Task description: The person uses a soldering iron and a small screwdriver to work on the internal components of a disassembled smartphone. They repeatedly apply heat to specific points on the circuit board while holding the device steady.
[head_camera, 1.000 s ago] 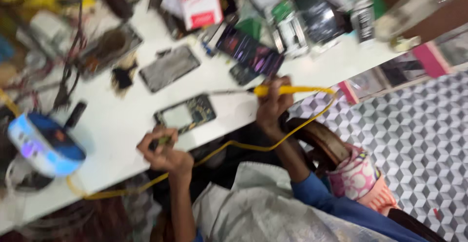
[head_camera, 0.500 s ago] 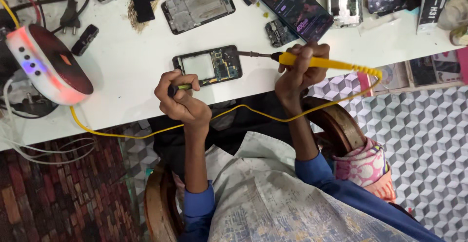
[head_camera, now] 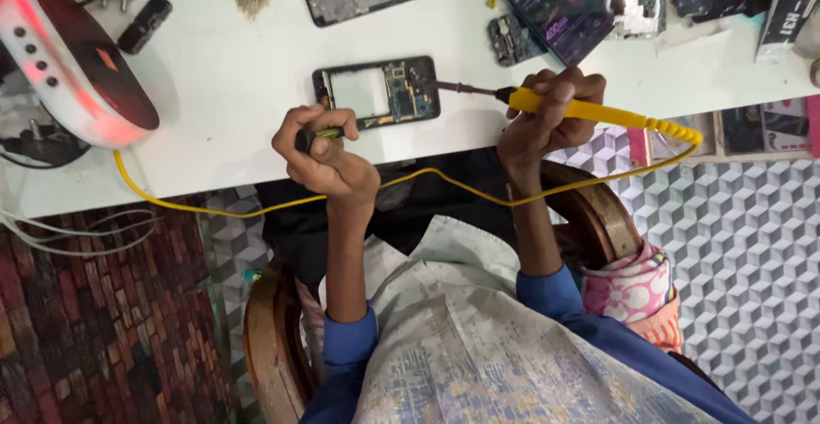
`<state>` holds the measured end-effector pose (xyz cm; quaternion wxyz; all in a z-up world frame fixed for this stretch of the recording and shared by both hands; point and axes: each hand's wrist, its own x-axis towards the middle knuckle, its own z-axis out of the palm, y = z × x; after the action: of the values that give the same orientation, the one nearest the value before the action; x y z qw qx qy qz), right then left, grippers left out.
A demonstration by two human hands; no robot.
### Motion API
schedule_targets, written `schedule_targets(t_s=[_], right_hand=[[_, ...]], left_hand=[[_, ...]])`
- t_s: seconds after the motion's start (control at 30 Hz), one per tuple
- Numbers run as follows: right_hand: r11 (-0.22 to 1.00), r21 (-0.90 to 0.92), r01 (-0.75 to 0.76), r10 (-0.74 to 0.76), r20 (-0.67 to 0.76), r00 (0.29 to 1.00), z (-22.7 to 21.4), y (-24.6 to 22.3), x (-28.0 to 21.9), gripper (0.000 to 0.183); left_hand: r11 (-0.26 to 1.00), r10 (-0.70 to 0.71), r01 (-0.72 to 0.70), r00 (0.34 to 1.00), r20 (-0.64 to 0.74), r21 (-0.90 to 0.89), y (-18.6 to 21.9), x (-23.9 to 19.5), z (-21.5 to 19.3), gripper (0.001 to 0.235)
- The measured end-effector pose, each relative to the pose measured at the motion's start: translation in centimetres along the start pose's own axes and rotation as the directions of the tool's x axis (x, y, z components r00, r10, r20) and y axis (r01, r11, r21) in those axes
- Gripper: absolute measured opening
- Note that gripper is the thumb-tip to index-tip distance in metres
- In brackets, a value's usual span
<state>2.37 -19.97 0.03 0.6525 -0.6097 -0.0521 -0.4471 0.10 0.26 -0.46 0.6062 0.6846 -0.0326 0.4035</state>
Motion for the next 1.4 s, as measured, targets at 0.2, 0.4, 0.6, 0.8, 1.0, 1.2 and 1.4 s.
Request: schedule_targets(t_s=[0.2,0.4,0.6,0.8,1.0,1.2,1.4], right_hand=[[1.000,0.028,0.011,-0.008,-0.079,0.997,0.1,0.1,0.1,0.037],[0.998,0.044,0.049,-0.049,0.011,0.999,-0.1,0.8,-0.4,0.035],[0.988,-0.003,0.152,-0.152,-0.081,0.985,-0.9,2.2,-0.5,0.030],[0.994,0.045,0.098,-0.095,-0.065,0.993,-0.5,1.7,-0.2,0.028],[0.997,-0.006,0.082,-0.082,-0.005,0.997,0.0,1.0,-0.1,0.031],[0.999,-0.036,0.036,-0.034,0.035,0.999,-0.1,0.3,-0.2,0.033],[0.990,-0.131,0.059,-0.050,0.066,0.997,0.3,0.1,0.1,0.035]], left_hand=[[0.999,0.006,-0.006,1.000,-0.008,-0.032,-0.3,0.0,0.2,0.040],[0.999,0.039,-0.039,0.999,-0.005,-0.018,-0.3,0.0,0.1,0.038],[0.999,0.043,-0.043,0.999,-0.008,0.003,-0.2,0.0,-0.1,0.037],[0.998,0.069,-0.069,0.997,-0.042,-0.008,-0.2,0.4,0.4,0.037],[0.995,0.099,-0.099,0.995,-0.032,0.009,-0.5,0.3,0.2,0.036],[0.995,0.092,-0.093,0.994,-0.055,-0.021,-0.5,0.0,0.3,0.036],[0.994,0.107,-0.106,0.994,-0.031,0.011,-0.2,0.4,0.2,0.034]])
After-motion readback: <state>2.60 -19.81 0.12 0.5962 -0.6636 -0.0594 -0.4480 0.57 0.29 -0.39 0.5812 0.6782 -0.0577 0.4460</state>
